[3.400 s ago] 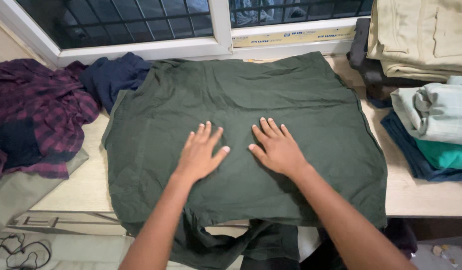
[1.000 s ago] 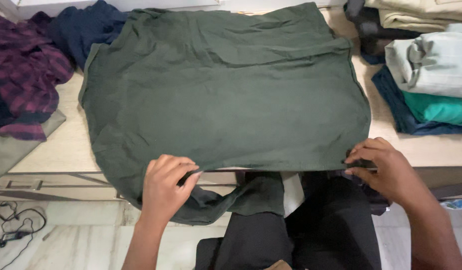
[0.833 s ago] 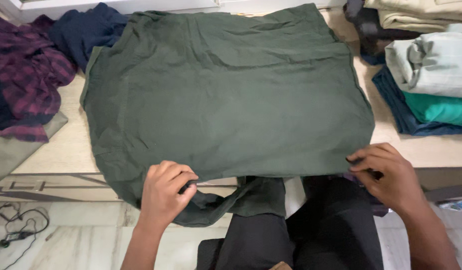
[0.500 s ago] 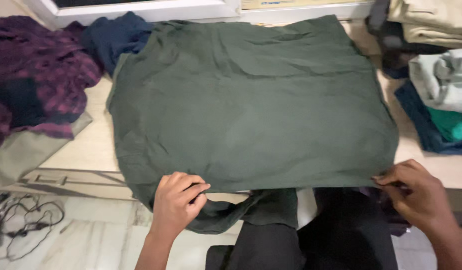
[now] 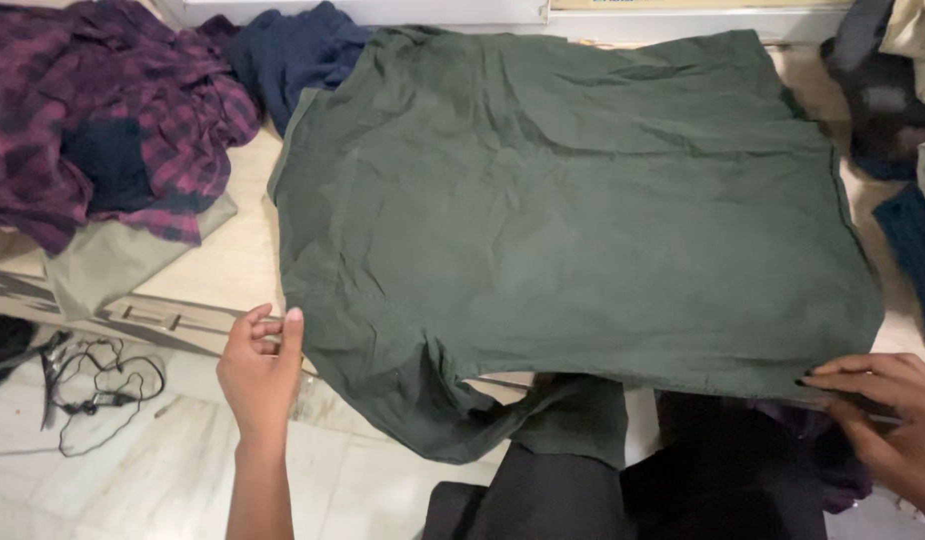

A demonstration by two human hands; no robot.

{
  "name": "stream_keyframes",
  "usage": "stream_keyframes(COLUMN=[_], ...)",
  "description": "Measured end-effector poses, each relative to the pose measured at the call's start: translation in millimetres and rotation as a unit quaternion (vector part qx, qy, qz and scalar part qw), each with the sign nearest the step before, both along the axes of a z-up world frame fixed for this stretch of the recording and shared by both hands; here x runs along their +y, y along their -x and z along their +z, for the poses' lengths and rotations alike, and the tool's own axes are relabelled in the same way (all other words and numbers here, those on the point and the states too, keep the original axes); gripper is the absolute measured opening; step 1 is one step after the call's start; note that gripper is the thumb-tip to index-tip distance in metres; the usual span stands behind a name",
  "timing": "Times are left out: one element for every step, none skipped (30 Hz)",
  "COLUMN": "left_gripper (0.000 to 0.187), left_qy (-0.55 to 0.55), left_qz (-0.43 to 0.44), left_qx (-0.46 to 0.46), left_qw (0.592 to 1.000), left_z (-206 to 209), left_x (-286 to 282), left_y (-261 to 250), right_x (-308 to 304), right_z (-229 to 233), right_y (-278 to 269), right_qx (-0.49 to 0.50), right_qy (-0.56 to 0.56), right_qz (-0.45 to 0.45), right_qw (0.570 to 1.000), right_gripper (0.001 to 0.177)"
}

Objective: The person buttons a dark green long-sleeved shirt on a table, then folds it neatly. Other folded clothes are visible nearby.

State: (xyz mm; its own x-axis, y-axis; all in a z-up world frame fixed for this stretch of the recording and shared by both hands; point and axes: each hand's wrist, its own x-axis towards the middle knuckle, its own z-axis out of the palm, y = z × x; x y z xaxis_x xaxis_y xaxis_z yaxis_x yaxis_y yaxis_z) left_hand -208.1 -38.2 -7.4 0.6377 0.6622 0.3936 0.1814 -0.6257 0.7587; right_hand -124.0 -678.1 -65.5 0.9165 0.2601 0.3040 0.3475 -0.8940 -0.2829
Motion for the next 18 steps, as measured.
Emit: stream_keyframes(left_gripper=[0.034,0.034,0.034,0.035,0.037,0.04,0.04,0.04,0.04,0.038,0.035,0.032,0.029,0.025,0.022,0.021,0.02,0.02], left_qy=[0.033,0.066,0.099,0.088,0.077,0.066,0.066,0.066,0.067,0.135,0.204,0.272,0.294,0.314,0.334,0.356,0.378,0.398], left_qz=[-0.011,-0.022,-0.033,-0.024,-0.016,-0.01,-0.014,-0.021,-0.027,-0.056,-0.085,-0.111,-0.121,-0.131,-0.141,-0.16,-0.178,-0.195], left_qx=[-0.002,-0.002,-0.003,0.031,0.064,0.098,0.089,0.079,0.069,0.055,0.04,0.026,0.019,0.006,-0.006,-0.025,-0.045,-0.064], left_qw=[0.999,0.998,0.995,0.995,0.995,0.993,0.994,0.994,0.995,0.988,0.975,0.956,0.948,0.94,0.932,0.92,0.908,0.894], left_z=[-4.4,-9.1,-13.1,-15.6,-17.6,-19.8,-21.4,-21.6,-20.9,-18.7,-14.8,-10.7,-5.4,3.6,13.7,25.4,37.4,48.0], left_x=[4.9,8.6,12.1,16.6,20.7,23.3,25.7,28.8,31.7,34.4,37.3,38.3,38.2,40.0,41.0,42.3,43.4,44.2], left_y=[-2.7,-6.6,-8.6,-11.4,-13.5,-14.2,-14.0,-15.9,-17.1,-18.6,-20.9,-22.2,-20.9,-21.3,-22.4,-23.9,-25.7,-26.2], right_x=[1.8,2.5,2.5,3.0,4.3,5.0,5.3,5.6,6.5,6.8,7.6,7.8,5.2,2.2,-0.9,-4.4,-8.7,-11.8], right_z=[0.4,2.5,6.6,10.9,14.7,19.1,23.4,26.8,28.6,29.4,28.3,26.0,25.0,24.3,23.6,23.6,25.1,26.1], right_y=[-1.2,-0.2,-1.0,-1.3,-1.2,0.1,2.0,4.3,5.7,8.6,11.0,13.4,17.8,18.2,17.9,16.5,14.6,11.0], right_qx=[0.007,0.012,0.018,0.022,0.018,0.015,0.011,-0.003,-0.017,-0.029,-0.009,0.01,0.029,0.039,0.05,0.06,0.05,0.04], right_qy=[0.007,0.01,0.013,0.015,0.004,-0.006,-0.016,-0.017,-0.017,-0.017,-0.082,-0.146,-0.21,-0.223,-0.237,-0.252,-0.257,-0.262], right_qz=[-0.011,-0.013,-0.016,-0.02,-0.011,-0.004,0.003,0.015,0.027,0.037,0.021,0.006,-0.01,-0.025,-0.04,-0.053,-0.049,-0.044], right_qw=[1.0,1.0,1.0,0.999,1.0,1.0,1.0,1.0,0.999,0.999,0.996,0.989,0.977,0.974,0.969,0.964,0.964,0.963], right_gripper=[0.024,0.025,0.026,0.028,0.026,0.024,0.022,0.021,0.019,0.017,0.017,0.016,0.016,0.012,0.009,0.007,0.008,0.01])
